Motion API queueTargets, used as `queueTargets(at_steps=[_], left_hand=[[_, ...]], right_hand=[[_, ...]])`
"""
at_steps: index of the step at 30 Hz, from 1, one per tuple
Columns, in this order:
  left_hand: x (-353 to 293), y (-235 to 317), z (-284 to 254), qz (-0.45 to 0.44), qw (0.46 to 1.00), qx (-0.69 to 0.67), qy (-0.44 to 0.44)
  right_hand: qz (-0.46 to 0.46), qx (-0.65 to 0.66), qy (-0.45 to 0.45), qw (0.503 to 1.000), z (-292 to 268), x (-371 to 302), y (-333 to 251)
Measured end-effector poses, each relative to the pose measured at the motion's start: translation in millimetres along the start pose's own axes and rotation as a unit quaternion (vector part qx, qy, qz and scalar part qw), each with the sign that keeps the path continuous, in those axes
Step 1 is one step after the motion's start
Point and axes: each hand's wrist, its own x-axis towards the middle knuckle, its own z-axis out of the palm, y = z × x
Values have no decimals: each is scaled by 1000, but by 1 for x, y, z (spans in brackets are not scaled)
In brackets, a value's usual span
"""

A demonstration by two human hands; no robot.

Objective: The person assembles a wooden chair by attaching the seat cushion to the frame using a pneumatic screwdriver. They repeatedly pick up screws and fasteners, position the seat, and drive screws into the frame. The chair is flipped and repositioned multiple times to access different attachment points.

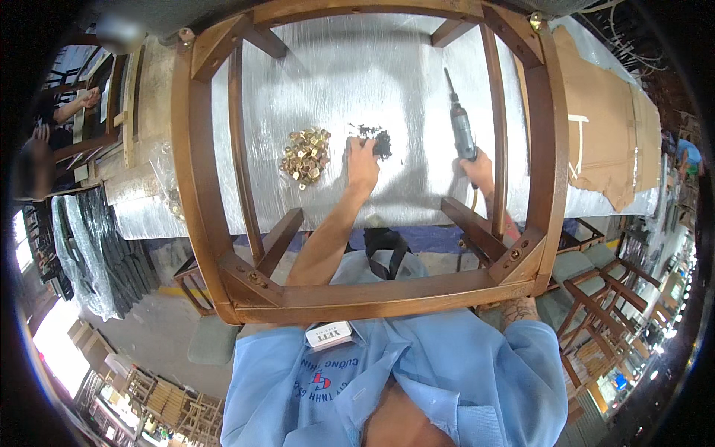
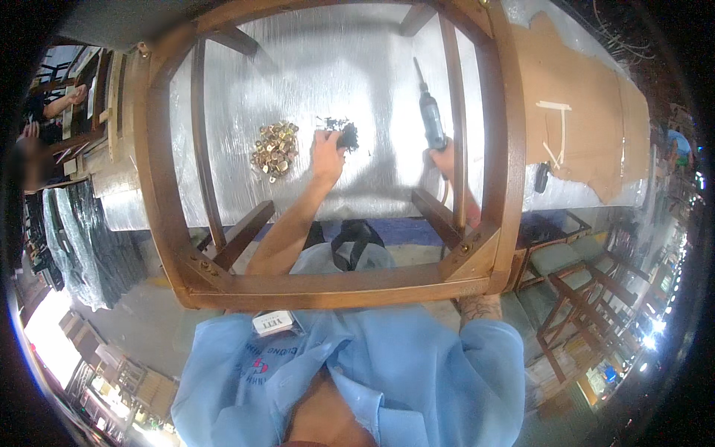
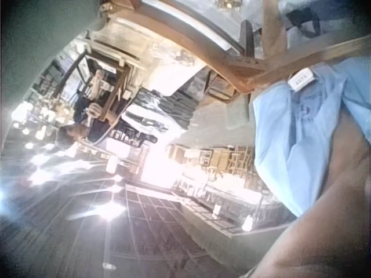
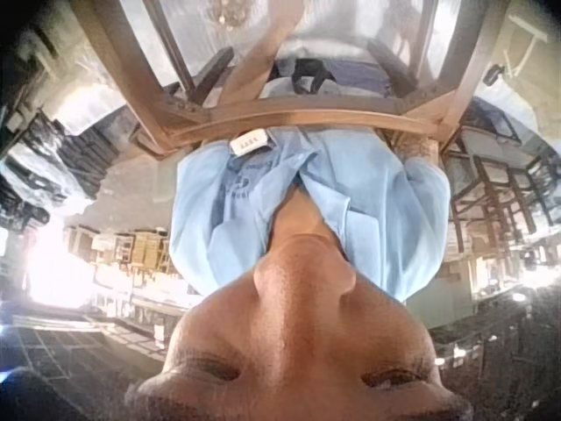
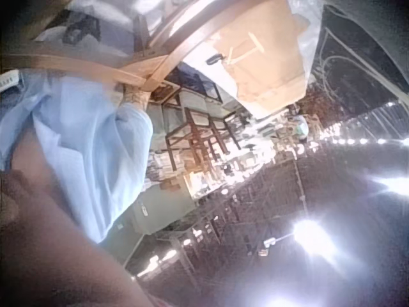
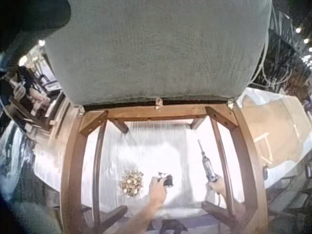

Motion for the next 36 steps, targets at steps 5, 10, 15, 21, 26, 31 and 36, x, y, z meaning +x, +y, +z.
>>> queueTargets(at_steps=[5, 10, 15, 21, 26, 31, 36], left_hand=[[8, -14, -9, -24, 980, -158, 118], [15, -31, -11, -252, 848, -463, 49], [13, -49, -15, -316, 627, -700, -132], [25, -45, -39, -240, 493, -794, -263], [10, -48, -51, -276, 610, -724, -164], [-28, -42, -89, -76, 816, -567, -81], [-120, -80, -119, 162, 956, -215, -119]], right_hand=[[59, 174, 22, 983, 21, -6, 3], [17, 170, 32, 985, 30, -7, 12], [37, 235, -4, 971, 24, -15, -13], [227, 357, -193, 885, -24, 13, -7], [177, 421, -180, 871, -50, -13, -30], [99, 563, 10, 820, -83, -106, -33], [21, 615, 133, 777, -123, -199, -48]])
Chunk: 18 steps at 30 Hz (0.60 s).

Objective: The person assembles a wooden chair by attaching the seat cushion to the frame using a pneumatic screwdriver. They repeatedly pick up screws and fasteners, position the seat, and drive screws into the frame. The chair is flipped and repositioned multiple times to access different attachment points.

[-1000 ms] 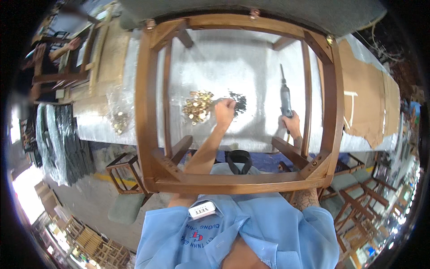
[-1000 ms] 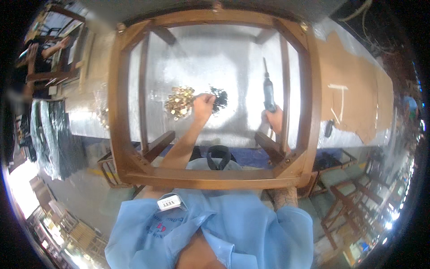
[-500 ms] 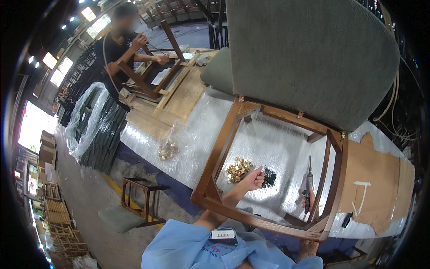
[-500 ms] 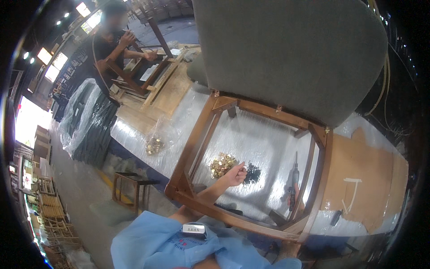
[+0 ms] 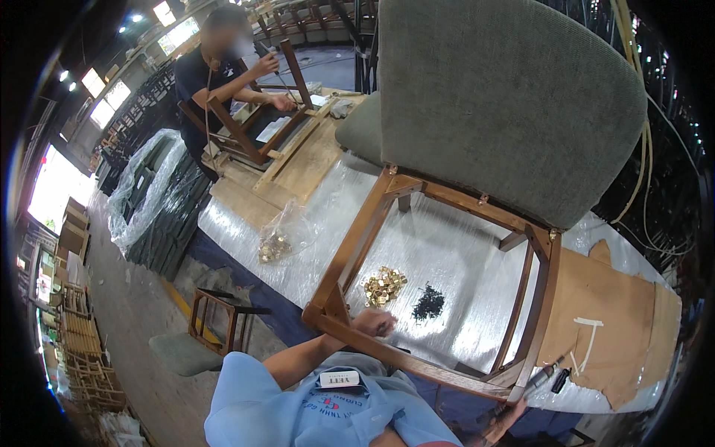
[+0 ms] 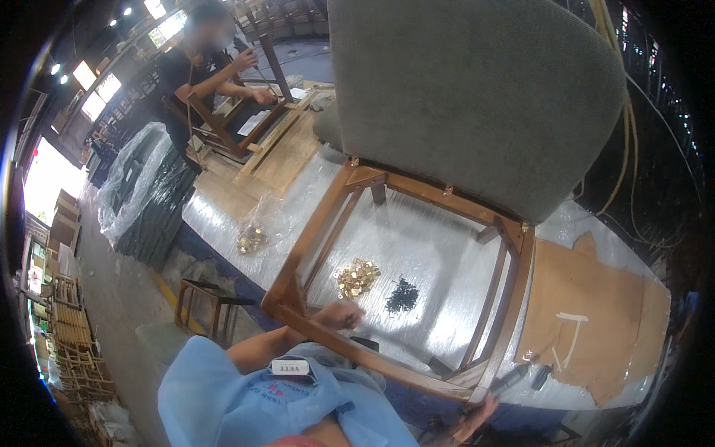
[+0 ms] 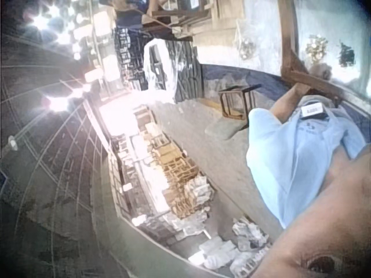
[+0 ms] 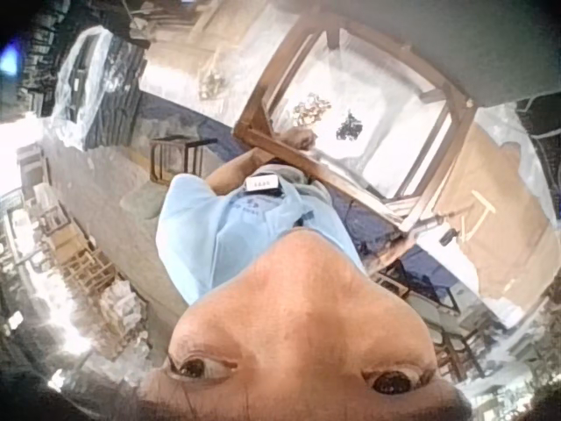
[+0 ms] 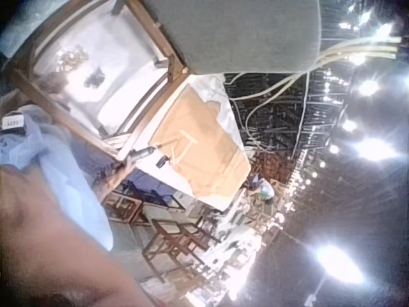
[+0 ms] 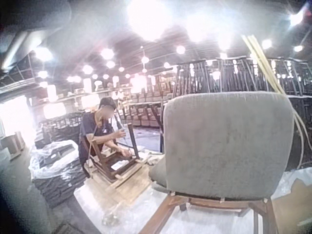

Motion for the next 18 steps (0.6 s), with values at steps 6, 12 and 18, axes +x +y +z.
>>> queueTargets(at_steps=[6, 12, 18], left_hand=[[-98, 28, -29, -280, 930, -236, -43], [-149, -14, -122, -443, 791, -419, 55], [-127, 34, -181, -257, 838, -458, 149]], right_hand=[[-150, 40, -46, 987, 8, -54, -60], [-233, 151, -125, 953, 107, -80, -103], [-183, 275, -359, 873, 189, -96, -106]])
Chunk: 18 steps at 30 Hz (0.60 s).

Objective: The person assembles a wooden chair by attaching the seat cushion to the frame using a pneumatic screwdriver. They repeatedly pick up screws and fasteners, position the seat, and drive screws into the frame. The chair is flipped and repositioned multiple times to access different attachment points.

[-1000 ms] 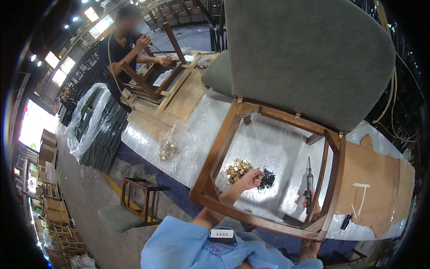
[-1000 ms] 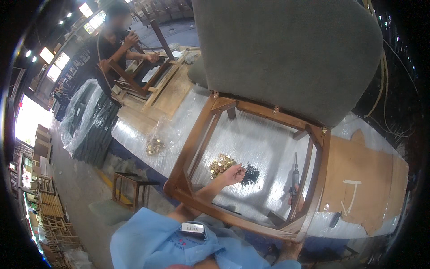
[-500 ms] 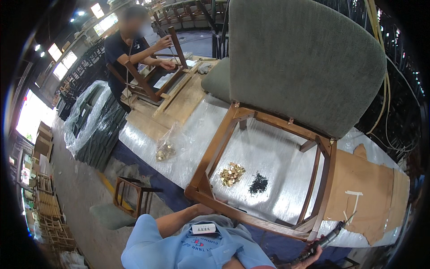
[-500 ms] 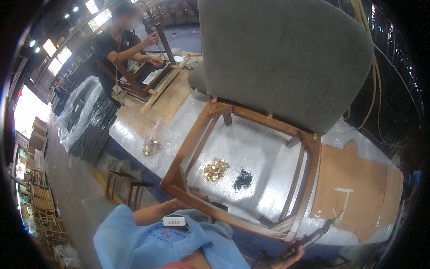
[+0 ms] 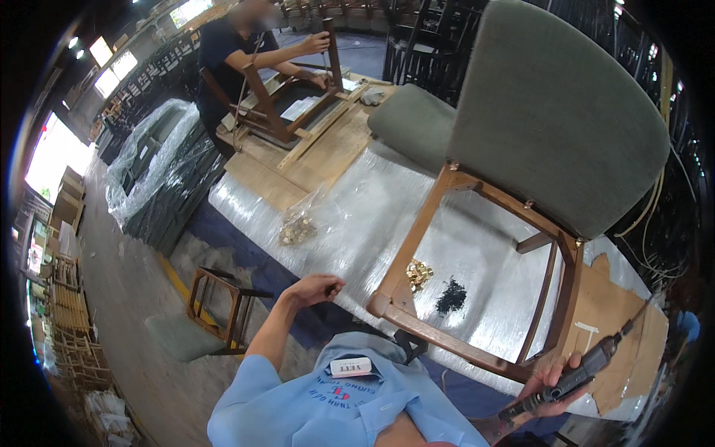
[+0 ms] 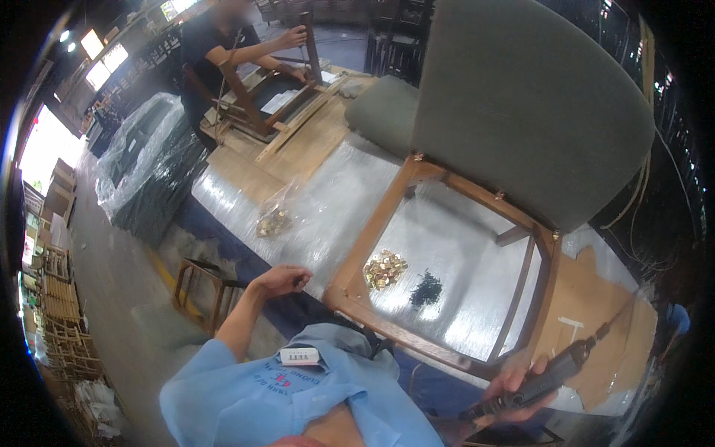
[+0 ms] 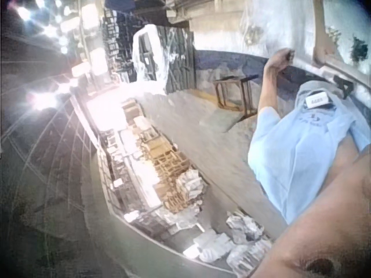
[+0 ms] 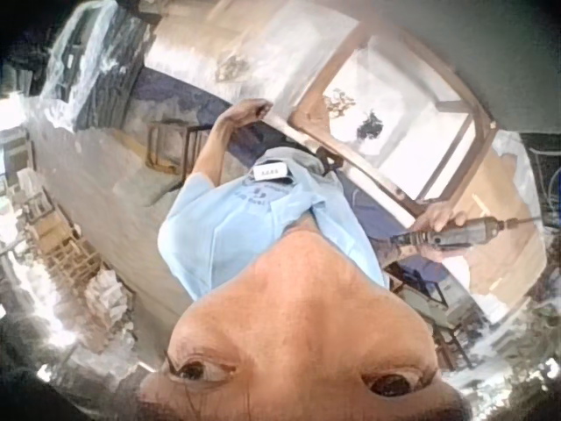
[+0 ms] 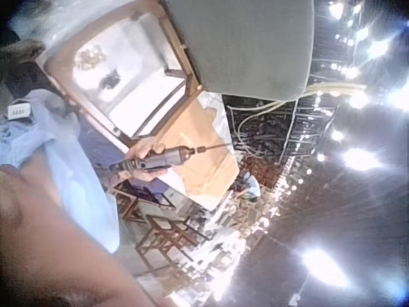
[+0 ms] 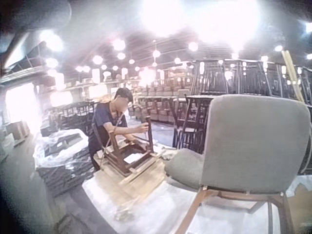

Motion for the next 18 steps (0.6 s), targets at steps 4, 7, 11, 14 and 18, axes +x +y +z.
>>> queueTargets(at_steps=[4, 7, 11, 14, 18], left_hand=[[21, -2, 0, 107, 993, 3, -41], [44, 16, 14, 127, 981, -141, -51], [61, 59, 39, 116, 955, -251, -105], [58, 99, 62, 136, 941, -256, -172], [48, 134, 92, 92, 923, -331, -173]], right_hand=[[43, 84, -33, 995, 34, 7, 61], [101, 85, -80, 988, 61, 7, 104], [161, -10, -138, 977, 102, -5, 152], [234, -67, -152, 958, 133, -27, 186], [348, 27, -187, 918, 149, -53, 214]])
